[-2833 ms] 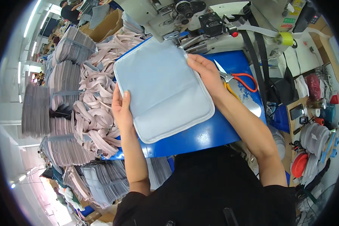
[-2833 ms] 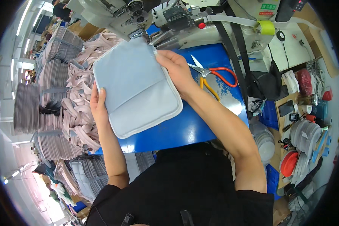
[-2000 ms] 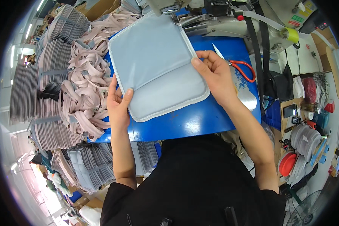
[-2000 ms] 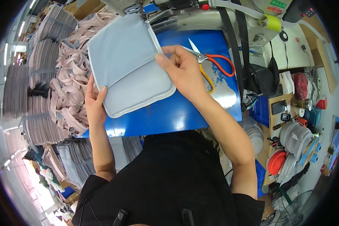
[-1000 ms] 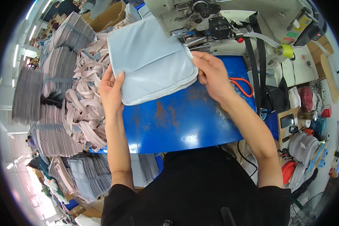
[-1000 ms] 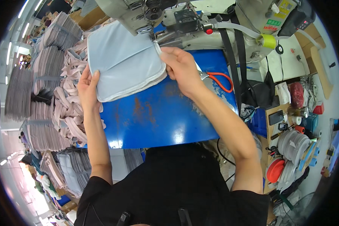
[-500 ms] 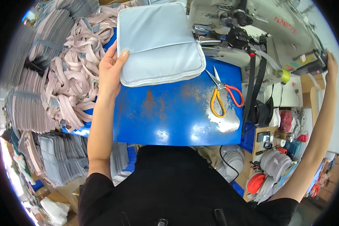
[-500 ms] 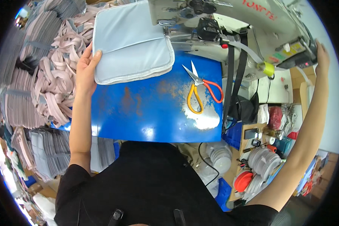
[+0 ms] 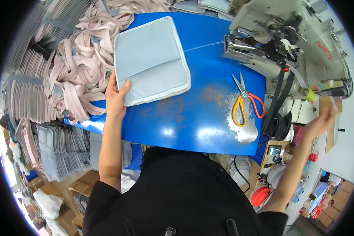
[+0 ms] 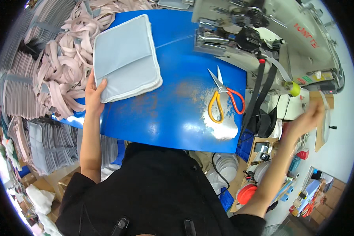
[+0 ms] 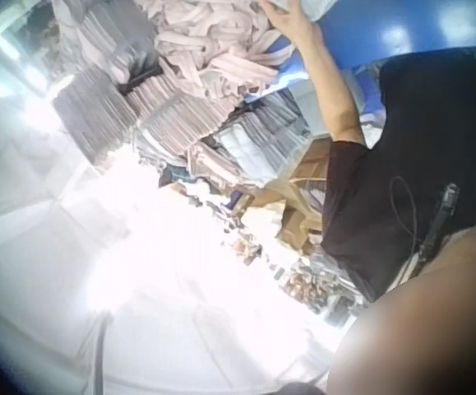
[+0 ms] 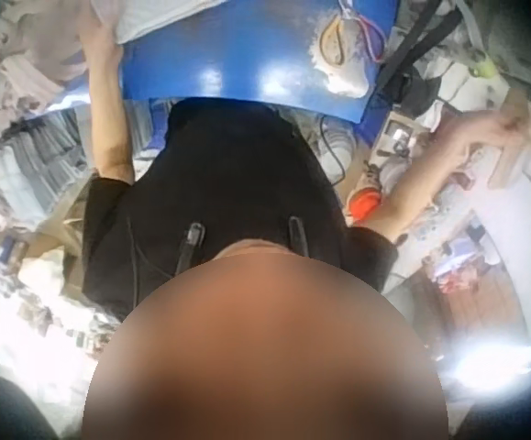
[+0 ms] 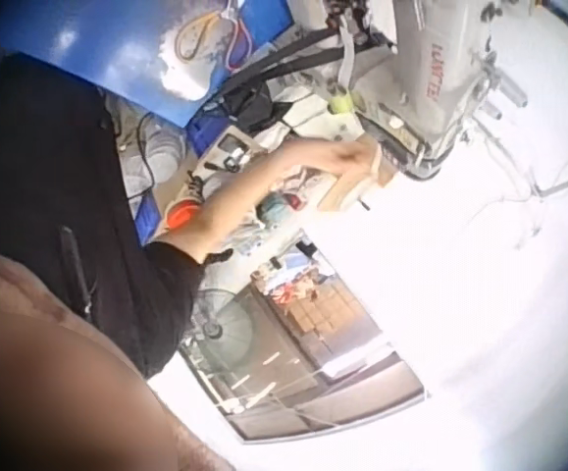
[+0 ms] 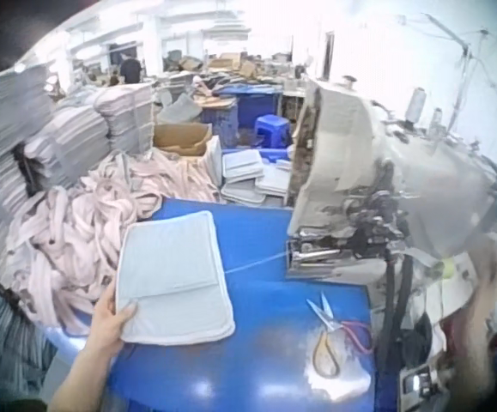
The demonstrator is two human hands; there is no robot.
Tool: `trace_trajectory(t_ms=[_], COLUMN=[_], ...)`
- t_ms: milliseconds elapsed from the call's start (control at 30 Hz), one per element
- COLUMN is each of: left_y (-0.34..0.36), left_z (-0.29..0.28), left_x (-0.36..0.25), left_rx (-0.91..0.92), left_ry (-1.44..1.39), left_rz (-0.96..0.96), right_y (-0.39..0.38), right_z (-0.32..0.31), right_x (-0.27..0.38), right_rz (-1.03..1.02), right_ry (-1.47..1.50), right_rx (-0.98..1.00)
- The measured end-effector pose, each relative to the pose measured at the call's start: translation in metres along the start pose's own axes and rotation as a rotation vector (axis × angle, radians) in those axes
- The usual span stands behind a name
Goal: Assembling fabric bags and sewing on straps and mesh components using an industrial sewing machine.
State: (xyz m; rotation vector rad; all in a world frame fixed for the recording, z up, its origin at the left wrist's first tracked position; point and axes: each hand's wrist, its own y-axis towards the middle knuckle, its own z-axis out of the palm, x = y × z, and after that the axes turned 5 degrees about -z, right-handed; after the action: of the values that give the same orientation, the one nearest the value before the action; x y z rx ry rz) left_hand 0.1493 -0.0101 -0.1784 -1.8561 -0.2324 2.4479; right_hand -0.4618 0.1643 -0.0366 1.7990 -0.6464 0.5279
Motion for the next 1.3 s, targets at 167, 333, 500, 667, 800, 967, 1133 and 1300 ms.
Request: trace_trajectory(t_ms=[167,333,500,667,800,967,1133,1300], left_y=[-0.008,-0.001,-0.003,0.001,-0.001,0.015,0.135,0.154], left_z=[-0.008,-0.002,-0.003,0.001,0.0,0.014,0.133,0.229], left_x=[0.016,0.019,0.023,0.022,0.02,0.017,0.01,0.011], left_rx=[0.108,0.125,0.092,0.041,0.115,0.092,0.223,0.241], left_ry=[-0.031,-0.054,0.009,0.024,0.024,0.042,0.061,0.543], left_rz=[-0.032,-0.036,0.007,-0.078,-0.008,-0.057,0.078,0.699], right_y=[-0.177,-0.159,-0.165,-0.198,-0.209,-0.218,-0.238,-0.241], right_z=[0.014,0.025,0.035,0.081,0.128,0.141,0.112,0.089], right_x=[0.055,0.066,0.079,0.106,0.136,0.139,0.12,0.108], right_rz=[-0.507,-0.154,0.372,-0.133,-0.272,0.022,0.118,0.072], right_ry=[-0.157,-0.202,0.058,0.106,0.214,0.245,0.234,0.084], right_rx=[1.05,1.224,1.501,1.373,1.212,1.183,1.171,1.117])
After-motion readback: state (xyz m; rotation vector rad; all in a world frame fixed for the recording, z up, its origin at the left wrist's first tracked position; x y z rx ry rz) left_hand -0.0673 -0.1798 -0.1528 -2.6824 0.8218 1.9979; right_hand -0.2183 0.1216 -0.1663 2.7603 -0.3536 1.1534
